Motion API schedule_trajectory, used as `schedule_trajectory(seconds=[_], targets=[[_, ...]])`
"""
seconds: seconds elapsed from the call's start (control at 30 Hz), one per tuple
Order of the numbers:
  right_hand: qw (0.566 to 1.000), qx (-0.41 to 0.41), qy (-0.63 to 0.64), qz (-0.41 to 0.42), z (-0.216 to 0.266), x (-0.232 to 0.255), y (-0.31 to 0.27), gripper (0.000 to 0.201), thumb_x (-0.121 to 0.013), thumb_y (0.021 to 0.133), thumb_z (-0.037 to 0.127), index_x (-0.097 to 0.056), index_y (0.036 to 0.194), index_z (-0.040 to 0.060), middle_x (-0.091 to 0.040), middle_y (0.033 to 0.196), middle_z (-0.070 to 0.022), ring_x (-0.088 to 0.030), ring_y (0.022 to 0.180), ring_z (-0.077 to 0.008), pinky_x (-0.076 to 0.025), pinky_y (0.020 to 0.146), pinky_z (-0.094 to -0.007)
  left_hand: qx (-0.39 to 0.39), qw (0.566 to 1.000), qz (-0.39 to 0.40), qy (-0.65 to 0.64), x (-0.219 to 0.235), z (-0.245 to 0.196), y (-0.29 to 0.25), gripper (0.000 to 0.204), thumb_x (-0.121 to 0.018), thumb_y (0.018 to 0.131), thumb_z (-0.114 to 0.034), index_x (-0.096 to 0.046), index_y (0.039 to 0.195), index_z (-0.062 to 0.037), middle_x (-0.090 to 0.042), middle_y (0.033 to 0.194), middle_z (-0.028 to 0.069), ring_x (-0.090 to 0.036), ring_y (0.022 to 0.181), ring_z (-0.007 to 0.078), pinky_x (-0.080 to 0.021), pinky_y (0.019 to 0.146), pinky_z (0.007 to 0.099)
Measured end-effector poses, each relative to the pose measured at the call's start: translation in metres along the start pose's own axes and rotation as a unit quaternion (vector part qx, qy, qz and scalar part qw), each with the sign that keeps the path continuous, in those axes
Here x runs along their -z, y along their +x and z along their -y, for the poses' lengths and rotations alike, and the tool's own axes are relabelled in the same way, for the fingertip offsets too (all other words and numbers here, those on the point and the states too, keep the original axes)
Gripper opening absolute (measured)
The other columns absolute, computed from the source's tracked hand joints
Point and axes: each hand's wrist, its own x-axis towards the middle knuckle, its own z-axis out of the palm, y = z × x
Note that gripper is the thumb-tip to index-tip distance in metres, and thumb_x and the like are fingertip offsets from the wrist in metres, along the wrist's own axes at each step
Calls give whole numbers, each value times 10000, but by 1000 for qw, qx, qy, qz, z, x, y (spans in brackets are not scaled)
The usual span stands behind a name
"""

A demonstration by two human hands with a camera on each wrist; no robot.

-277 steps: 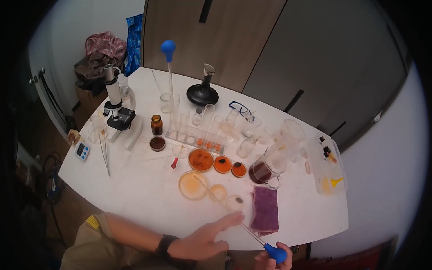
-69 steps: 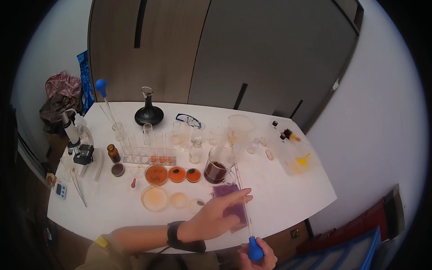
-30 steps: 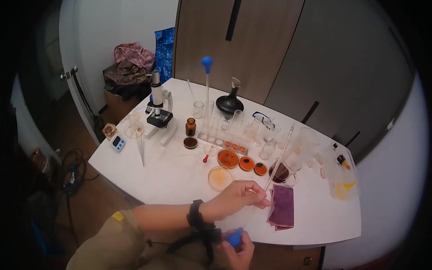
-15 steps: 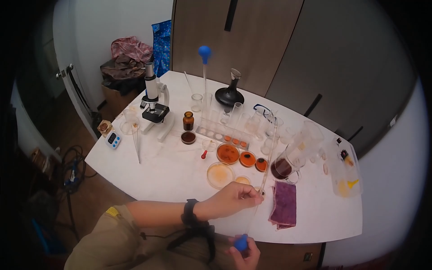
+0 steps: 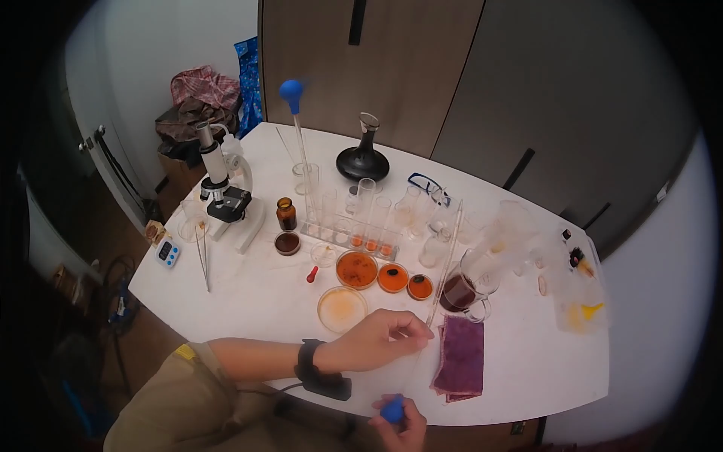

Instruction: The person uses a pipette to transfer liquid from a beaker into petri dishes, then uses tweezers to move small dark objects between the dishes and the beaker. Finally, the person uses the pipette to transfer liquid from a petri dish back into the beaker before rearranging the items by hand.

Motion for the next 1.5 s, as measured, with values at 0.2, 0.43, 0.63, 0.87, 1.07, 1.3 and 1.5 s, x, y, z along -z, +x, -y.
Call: schedule_trajectory(seconds=[0.2, 0.43, 0.63, 0.87, 1.07, 1.3, 1.5], targets=[[999, 30, -23, 21, -10, -4, 1, 316, -661, 919, 112, -552, 1164, -54, -653, 994, -91, -606, 772, -115, -505, 718, -253, -12, 999, -20, 45, 1, 4, -7, 189, -653, 949, -199, -665, 986, -14, -696, 1040, 59, -621, 960, 119, -501, 851, 298], [997, 47, -65, 16, -7, -27, -12, 284, -679, 897, 92, -582, 1130, -36, -667, 969, -78, -607, 798, -103, -499, 736, -251, -42, 998, -23, 44, 0, 4, -33, 232, -650, 951, -226, -684, 978, 2, -690, 902, 42, -608, 832, 107, -489, 803, 279], [997, 41, -59, 24, -1, -39, -8, 294, -676, 885, 85, -579, 1136, -34, -671, 968, -76, -604, 807, -110, -495, 735, -250, -8, 998, 3, 66, 15, -1, -49, 196, -633, 966, -191, -702, 1020, -15, -709, 936, 42, -630, 867, 106, -494, 825, 277], [990, 77, -102, 62, 14, -58, 18, 321, -682, 887, 102, -568, 1160, -21, -685, 957, -84, -608, 801, -105, -509, 707, -255, -35, 997, 10, 70, 36, -6, -59, 203, -607, 979, -192, -679, 977, -3, -691, 881, 54, -601, 825, 111, -483, 753, 291], [991, 35, -92, 89, 15, -65, 26, 438, -704, 880, 91, -552, 1277, -15, -692, 976, -96, -625, 792, -110, -519, 678, -249, -11, 996, 15, 88, 61, -21, -64, 188, -594, 984, -163, -681, 973, 3, -693, 885, 56, -608, 847, 116, -483, 795, 274], [992, 26, -112, 58, 16, -29, 20, 478, -708, 874, 69, -553, 1322, 8, -689, 1025, -94, -624, 758, -100, -512, 633, -226, 58, 997, 16, 58, 87, -34, -80, 165, -591, 975, -115, -703, 949, 2, -723, 903, 60, -642, 885, 118, -491, 859, 278], [957, 119, -265, 21, 62, 9, 40, 394, -703, 830, 0, -621, 1215, -19, -708, 973, -132, -660, 696, -162, -521, 639, -271, 51, 997, -16, 49, 108, -34, -89, 200, -595, 983, -138, -710, 925, 14, -722, 868, 54, -619, 833, 103, -484, 823, 266]])
